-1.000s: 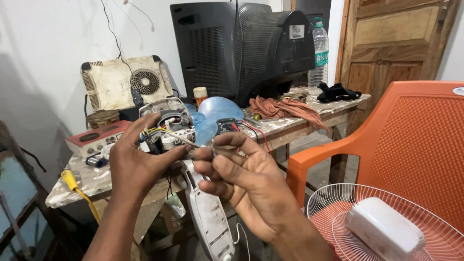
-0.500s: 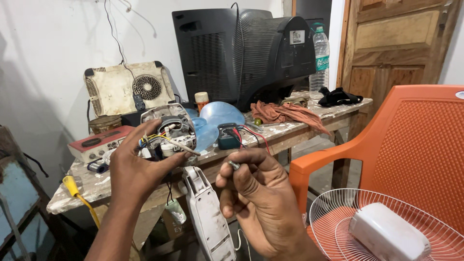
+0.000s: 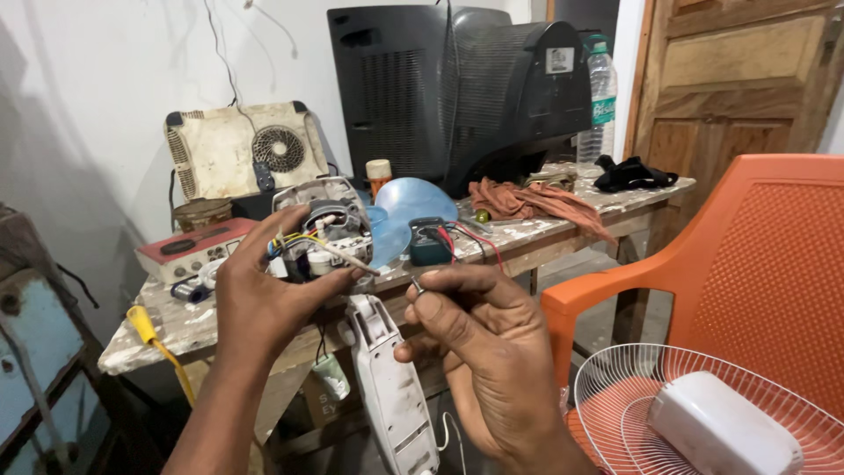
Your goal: The person repairs a pedestal fan at a cluttered workbench. They handle the disassembled fan motor housing, manipulate its wiring and internal parts, use a screwdriver to work on the motor assembly, and at one point reach to a power strip with the screwdriver before returning to work on the fan.
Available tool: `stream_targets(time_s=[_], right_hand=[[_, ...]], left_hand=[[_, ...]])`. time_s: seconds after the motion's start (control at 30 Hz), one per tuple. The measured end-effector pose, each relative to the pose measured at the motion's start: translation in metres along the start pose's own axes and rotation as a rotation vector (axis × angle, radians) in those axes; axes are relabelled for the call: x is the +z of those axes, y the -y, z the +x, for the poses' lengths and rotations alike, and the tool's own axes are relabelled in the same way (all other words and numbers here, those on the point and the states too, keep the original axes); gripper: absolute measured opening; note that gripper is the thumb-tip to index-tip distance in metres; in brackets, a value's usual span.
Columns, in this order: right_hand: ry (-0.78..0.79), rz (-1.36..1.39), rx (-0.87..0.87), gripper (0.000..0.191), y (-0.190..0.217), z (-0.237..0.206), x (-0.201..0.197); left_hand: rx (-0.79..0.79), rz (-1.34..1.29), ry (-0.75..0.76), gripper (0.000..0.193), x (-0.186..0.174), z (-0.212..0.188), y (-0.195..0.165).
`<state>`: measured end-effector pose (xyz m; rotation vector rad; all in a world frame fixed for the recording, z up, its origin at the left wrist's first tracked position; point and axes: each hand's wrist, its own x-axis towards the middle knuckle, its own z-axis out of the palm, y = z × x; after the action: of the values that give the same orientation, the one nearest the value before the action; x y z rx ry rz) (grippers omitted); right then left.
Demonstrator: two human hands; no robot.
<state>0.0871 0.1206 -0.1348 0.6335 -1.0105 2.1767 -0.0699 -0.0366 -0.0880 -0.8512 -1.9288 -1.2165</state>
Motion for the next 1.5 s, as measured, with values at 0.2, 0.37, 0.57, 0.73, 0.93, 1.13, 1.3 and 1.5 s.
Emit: stream_targets(time_s=[0.2, 0.37, 0.57, 0.73, 0.93, 1.13, 1.3, 1.5], right_hand=[[0.033, -0.043, -0.048, 0.017, -0.008, 0.005, -0.004], [0.036, -0.085, -0.042, 0.018, -0.013, 0.012, -0.009], [0.047, -0.155, -0.046, 0.018, -0.021, 0.019, -0.018], [0.035, -0.273, -0.088, 0.018, -0.032, 0.029, -0.022], [0.048, -0.367, -0.117, 0.018, -0.037, 0.044, -0.033], [0.042, -0.472, -0.037, 0.018, -0.038, 0.07, -0.039], [0.039, -0.54, 0.04, 0.019, -0.048, 0.085, -0.039], [0.032, -0.47, 0.167, 0.018, -0.06, 0.099, -0.033]], left_hand=[[0.084, -0.024, -0.033, 0.084, 0.0, -0.001, 0.002], [0.135, -0.009, -0.034, 0.083, -0.002, 0.0, 0.003], [0.12, -0.03, 0.004, 0.083, -0.003, 0.002, 0.005], [0.251, 0.198, -0.05, 0.079, -0.008, 0.004, 0.004], [0.142, 0.323, 0.06, 0.081, -0.019, 0.012, -0.011], [-0.011, 0.502, 0.226, 0.093, -0.032, 0.024, -0.029], [0.036, 0.483, 0.212, 0.089, -0.032, 0.024, -0.027], [0.045, 0.395, 0.185, 0.086, -0.029, 0.023, -0.021]])
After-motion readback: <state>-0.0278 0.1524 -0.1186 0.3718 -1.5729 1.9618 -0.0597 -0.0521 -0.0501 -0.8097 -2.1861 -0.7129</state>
